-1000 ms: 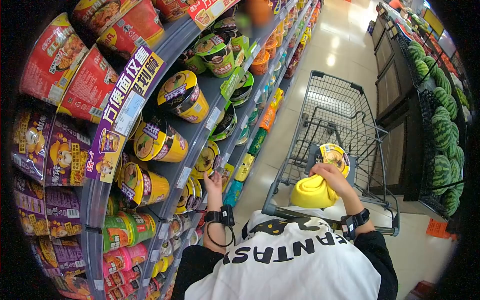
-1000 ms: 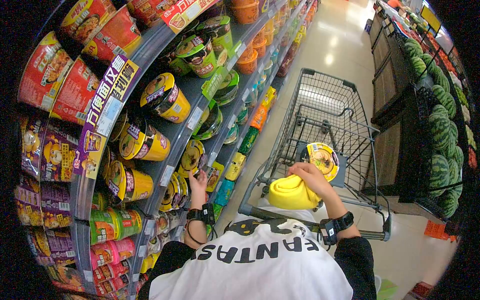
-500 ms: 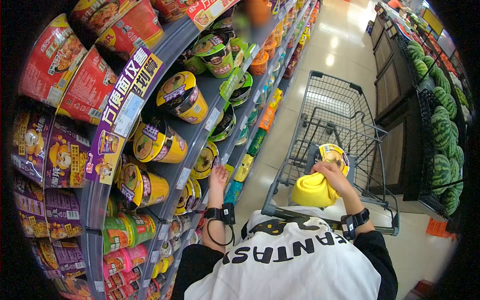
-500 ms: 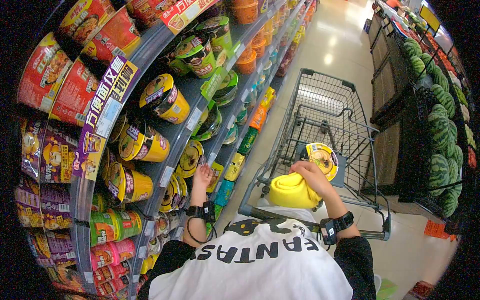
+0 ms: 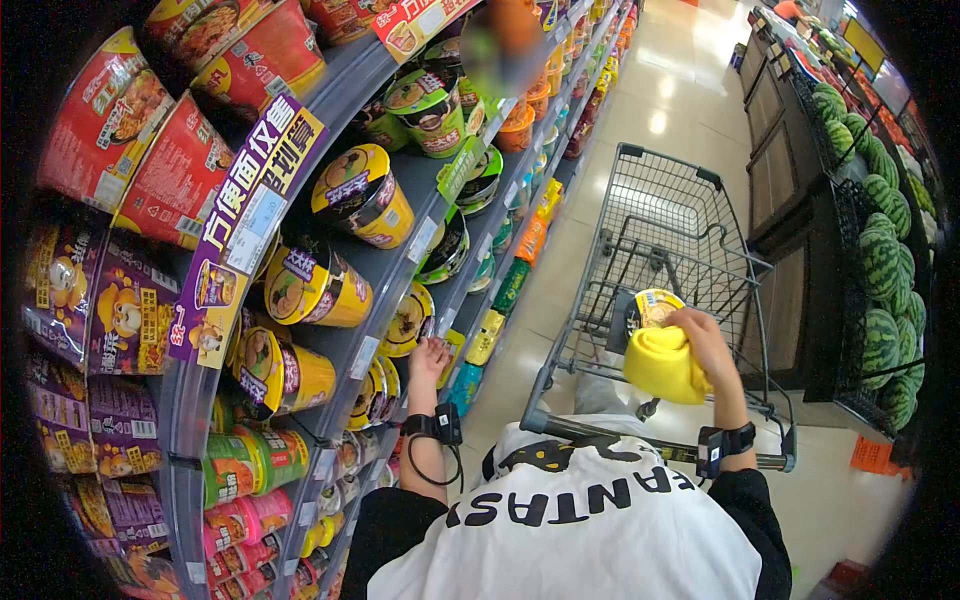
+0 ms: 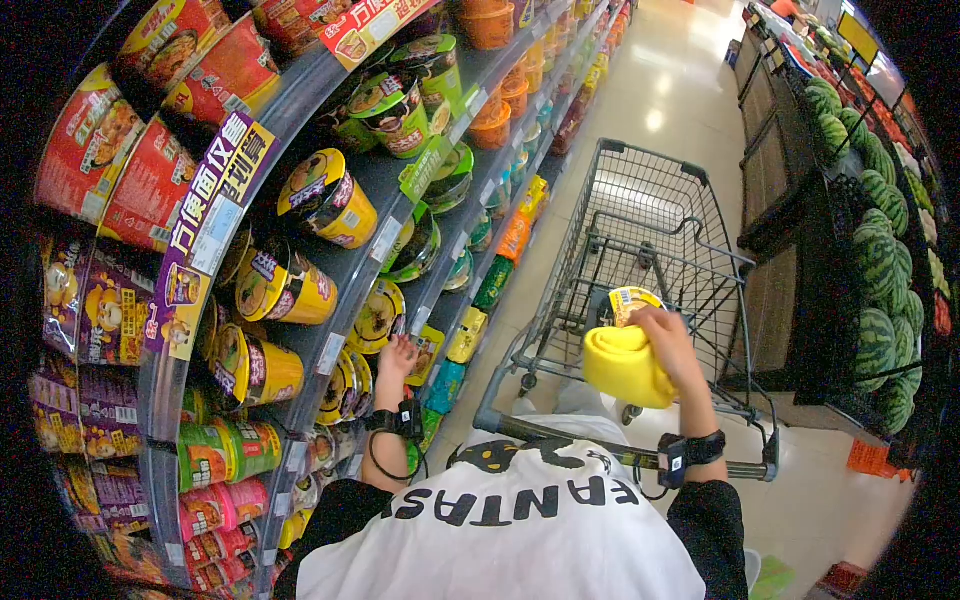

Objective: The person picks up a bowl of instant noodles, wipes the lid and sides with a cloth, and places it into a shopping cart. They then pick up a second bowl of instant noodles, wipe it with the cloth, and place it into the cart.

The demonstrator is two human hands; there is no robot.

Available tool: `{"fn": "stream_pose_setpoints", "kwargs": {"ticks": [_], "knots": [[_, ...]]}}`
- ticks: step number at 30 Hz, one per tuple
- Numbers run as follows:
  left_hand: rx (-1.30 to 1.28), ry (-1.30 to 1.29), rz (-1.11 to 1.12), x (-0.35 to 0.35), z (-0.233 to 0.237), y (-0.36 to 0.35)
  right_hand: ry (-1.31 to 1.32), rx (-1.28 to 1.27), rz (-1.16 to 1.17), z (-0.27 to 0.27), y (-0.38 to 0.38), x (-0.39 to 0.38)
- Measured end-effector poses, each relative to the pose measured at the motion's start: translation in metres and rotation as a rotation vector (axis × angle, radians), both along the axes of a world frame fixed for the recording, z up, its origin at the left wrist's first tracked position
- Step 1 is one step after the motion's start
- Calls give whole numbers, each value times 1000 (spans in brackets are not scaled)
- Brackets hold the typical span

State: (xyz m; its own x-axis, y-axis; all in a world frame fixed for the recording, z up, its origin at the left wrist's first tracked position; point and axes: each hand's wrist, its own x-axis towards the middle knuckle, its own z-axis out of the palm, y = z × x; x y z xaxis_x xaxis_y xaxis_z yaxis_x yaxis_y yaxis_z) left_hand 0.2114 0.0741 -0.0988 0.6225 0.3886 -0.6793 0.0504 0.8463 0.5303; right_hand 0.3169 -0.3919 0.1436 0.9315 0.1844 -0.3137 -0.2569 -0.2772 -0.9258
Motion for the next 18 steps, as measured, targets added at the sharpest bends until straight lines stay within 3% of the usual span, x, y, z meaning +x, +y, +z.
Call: {"fn": "stream_pose_setpoints", "kwargs": {"ticks": [2, 7, 12, 15, 18], "knots": [[19, 5, -33, -5, 2, 0, -25, -109, -14, 22, -13, 5], [34, 27, -73, -11, 5, 5, -3, -300, -38, 13, -50, 25], [20, 45, -66, -9, 6, 7, 58, -611, 78, -23, -71, 41], [18, 43, -31, -7, 3, 3, 129, -744, 221, -76, -95, 55], [11, 19, -7, -6, -2, 0, -26, -869, 397, -107, -110, 56]]}}
